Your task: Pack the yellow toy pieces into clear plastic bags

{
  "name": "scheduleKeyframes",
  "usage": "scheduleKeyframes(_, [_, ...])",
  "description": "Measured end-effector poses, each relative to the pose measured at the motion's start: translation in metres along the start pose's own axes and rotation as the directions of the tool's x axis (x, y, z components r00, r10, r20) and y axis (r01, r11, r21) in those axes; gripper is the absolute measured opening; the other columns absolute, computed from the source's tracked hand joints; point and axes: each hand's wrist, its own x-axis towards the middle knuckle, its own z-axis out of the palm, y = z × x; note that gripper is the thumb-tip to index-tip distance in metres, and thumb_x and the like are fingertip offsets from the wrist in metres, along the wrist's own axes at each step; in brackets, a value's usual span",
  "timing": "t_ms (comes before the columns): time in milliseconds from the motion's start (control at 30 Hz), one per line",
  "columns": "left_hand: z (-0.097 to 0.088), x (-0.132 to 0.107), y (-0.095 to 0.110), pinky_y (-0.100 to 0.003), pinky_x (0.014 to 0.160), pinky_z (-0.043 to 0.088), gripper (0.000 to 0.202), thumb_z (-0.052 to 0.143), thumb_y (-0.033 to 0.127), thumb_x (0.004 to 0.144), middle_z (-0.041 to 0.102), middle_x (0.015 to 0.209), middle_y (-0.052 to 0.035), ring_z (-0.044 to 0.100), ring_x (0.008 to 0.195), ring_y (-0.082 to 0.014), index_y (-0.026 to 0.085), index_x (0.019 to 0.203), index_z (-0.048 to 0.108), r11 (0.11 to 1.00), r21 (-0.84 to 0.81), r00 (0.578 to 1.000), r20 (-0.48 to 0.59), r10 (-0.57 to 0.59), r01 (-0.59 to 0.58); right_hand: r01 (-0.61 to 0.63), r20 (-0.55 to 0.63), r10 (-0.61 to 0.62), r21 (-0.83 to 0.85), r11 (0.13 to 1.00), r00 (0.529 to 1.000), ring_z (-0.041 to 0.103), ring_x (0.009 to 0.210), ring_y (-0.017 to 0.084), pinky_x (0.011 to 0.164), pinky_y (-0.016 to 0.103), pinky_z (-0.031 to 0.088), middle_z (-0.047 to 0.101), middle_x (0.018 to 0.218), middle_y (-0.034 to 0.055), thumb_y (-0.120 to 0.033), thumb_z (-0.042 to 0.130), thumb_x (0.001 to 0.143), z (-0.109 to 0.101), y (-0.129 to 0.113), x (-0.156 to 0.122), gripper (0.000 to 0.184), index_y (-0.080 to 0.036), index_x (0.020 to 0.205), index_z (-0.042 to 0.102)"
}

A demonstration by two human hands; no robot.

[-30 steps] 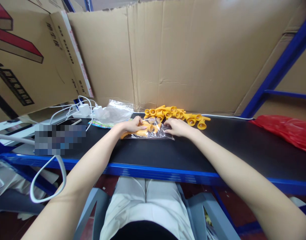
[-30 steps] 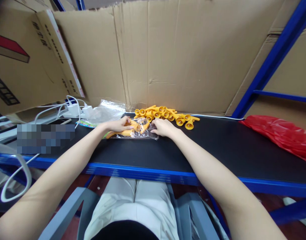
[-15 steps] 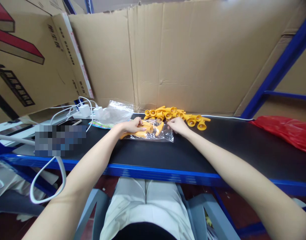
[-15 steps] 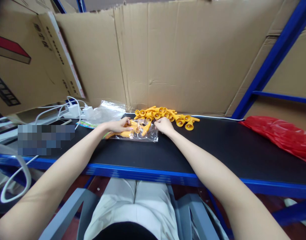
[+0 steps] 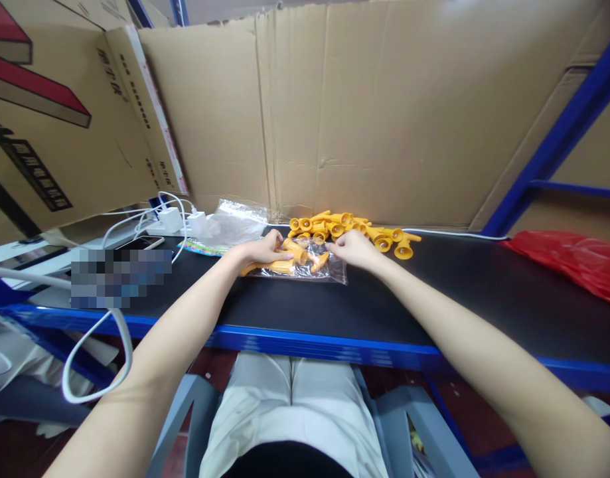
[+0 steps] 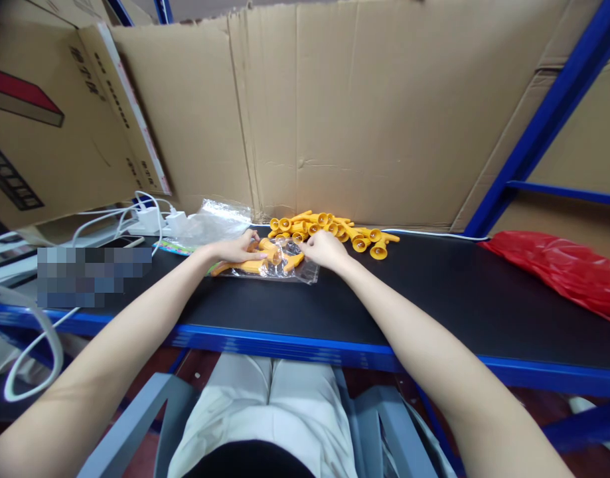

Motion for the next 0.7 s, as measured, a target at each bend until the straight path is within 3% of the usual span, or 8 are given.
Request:
scheduleKeyframes(100, [-0.002,-0.002,0.001,-0.034,0.078,0.04,0.076,0.055,0.063,0.062,0.056,0.108,-0.0149,0.053,0.098,-0.0265,0.016,0.117,0.031,0.997,-0.037,0.998,-0.01,-0.068,0.068,0.065,0.062,-0.063,-0.027,0.998,0.996,0.055,0.058,0.014,0.053,0.024,0.036,0.063,0.065,0.0051,-0.042,0.053,0.074,0.012,-0.005,-0.003,0.029,-0.017,0.066,0.065])
scheduleKeyframes(233, [-0.002,0.001,-0.004,-0.034,0.079,0.04,0.066,0.041,0.064,0.073,0.055,0.112,-0.0156,0.053,0.1,-0.0245,0.017,0.118,0.032,0.979,-0.173,0.993,-0.044,-0.113,0.104,0.136,0.076,-0.134,-0.024,0.99,0.988,0.058,0.064,0.015,0.056,0.023,0.038,0.066,0.073,0.005,-0.044,0.053,0.075,0.025,-0.002,-0.002,0.031,-0.017,0.081,0.068])
scheduleKeyframes(333, [0.0,0.006,-0.009,-0.033,0.082,0.039,0.057,0.031,0.062,0.078,0.052,0.117,-0.0149,0.049,0.105,-0.0234,0.017,0.112,0.037,0.968,-0.229,0.984,-0.12,-0.131,0.101,0.149,0.1,-0.151,0.028,0.988,0.983,0.059,0.063,0.014,0.059,0.022,0.04,0.067,0.072,0.0048,-0.042,0.052,0.076,0.027,0.001,0.0,0.032,-0.016,0.086,0.069])
scheduleKeyframes(467, [0.002,0.01,-0.012,-0.035,0.086,0.037,0.049,0.028,0.055,0.083,0.056,0.11,-0.013,0.047,0.106,-0.0228,0.017,0.111,0.039,0.959,-0.272,0.975,-0.179,-0.132,0.08,0.14,0.099,-0.15,0.104,0.985,0.984,0.056,0.054,0.012,0.054,0.021,0.039,0.062,0.058,0.0026,-0.038,0.05,0.078,0.025,0.0,-0.001,0.032,-0.014,0.084,0.07])
scheduleKeyframes(700, [0.001,0.008,-0.007,-0.036,0.084,0.039,0.043,0.029,0.052,0.082,0.057,0.108,-0.0119,0.048,0.101,-0.022,0.02,0.105,0.044,0.958,-0.285,0.973,-0.208,-0.105,0.042,-0.049,0.194,-0.026,0.372,0.927,0.981,0.036,0.028,0.006,0.032,0.02,0.027,0.056,0.049,-0.0012,-0.031,0.051,0.08,0.023,-0.004,-0.005,0.03,-0.011,0.098,0.065])
